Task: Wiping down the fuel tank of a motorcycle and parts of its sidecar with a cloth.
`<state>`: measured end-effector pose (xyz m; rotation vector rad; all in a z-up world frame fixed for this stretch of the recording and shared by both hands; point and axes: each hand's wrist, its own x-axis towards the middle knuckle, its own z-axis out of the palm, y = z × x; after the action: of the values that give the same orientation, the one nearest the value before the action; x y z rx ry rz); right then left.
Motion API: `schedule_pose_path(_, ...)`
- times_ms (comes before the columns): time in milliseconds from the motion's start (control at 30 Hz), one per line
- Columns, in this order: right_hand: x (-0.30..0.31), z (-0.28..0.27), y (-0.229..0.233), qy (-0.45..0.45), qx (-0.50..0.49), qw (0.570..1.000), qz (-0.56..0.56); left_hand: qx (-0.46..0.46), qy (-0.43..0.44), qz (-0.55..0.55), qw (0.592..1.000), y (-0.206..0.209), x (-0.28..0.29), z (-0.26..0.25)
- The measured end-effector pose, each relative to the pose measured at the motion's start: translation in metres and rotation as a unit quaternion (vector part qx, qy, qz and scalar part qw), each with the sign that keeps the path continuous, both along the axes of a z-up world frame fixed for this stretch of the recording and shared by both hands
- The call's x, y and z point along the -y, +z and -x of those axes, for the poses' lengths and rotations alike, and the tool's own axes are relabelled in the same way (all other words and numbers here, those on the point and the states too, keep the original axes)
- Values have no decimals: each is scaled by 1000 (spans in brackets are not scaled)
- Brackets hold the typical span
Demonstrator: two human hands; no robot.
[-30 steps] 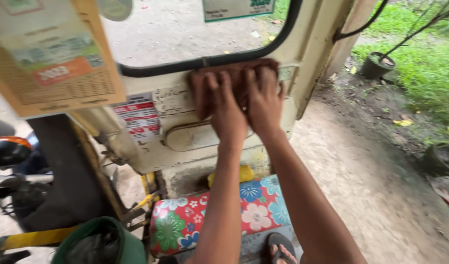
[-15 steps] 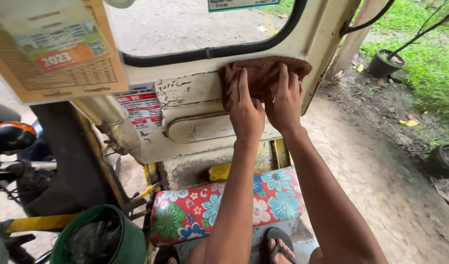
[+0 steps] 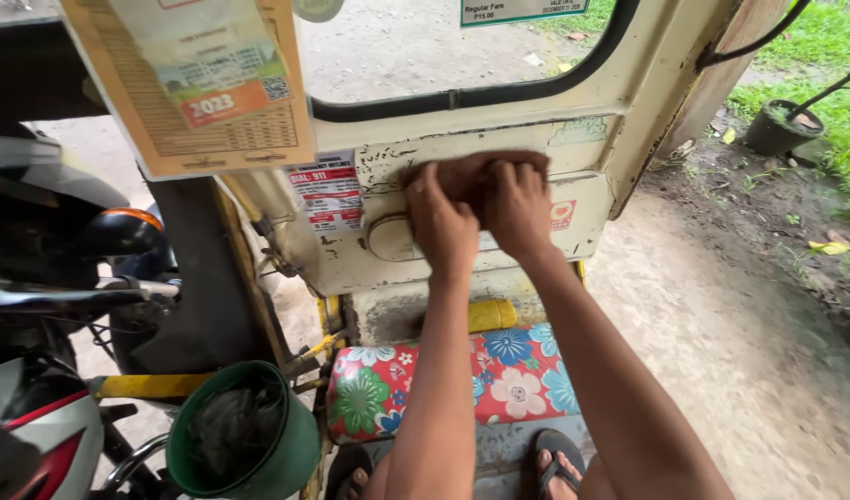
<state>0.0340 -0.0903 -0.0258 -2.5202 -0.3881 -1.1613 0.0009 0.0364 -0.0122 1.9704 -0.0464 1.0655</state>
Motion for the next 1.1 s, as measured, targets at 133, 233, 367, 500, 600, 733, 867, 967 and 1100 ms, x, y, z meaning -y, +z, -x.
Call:
schedule_pose_path(133,-38,7,0,17,7,1000,-2,-56,57,37,996,-5,-29,2)
schedule_pose_path(233,-51,17,5,36,0,999,32,-77,83,28,993,-4,-40,9)
schedule_pose_path(367,-37,18,4,15,-23,999,27,-112,75,25,991,-4,-34,12)
schedule_pose_path(500,0,16,-2,-11,-22,1000,-11,-97,29,16,995,-11,-5,7)
schedule_pose_path(600,33,9,-13,-35,-33,998,-52,-61,-14,-31,998,-30,30,-6)
schedule_pose_path(733,80,-3,-32,-43,-69,985,-153,-56,-71,-46,995,-32,73,-7)
schedule_pose_path(867,109,-1,-38,-38,-84,975,-200,-86,-116,-90,985,-25,92,3)
schedule_pose_path(967,101,10,-23,-40,-85,970,-225,-104,-119,-98,983,-26,90,-3)
schedule_pose_path(1100,65,18,-13,-12,-82,981,-173,-66,-54,-64,994,-36,64,-15)
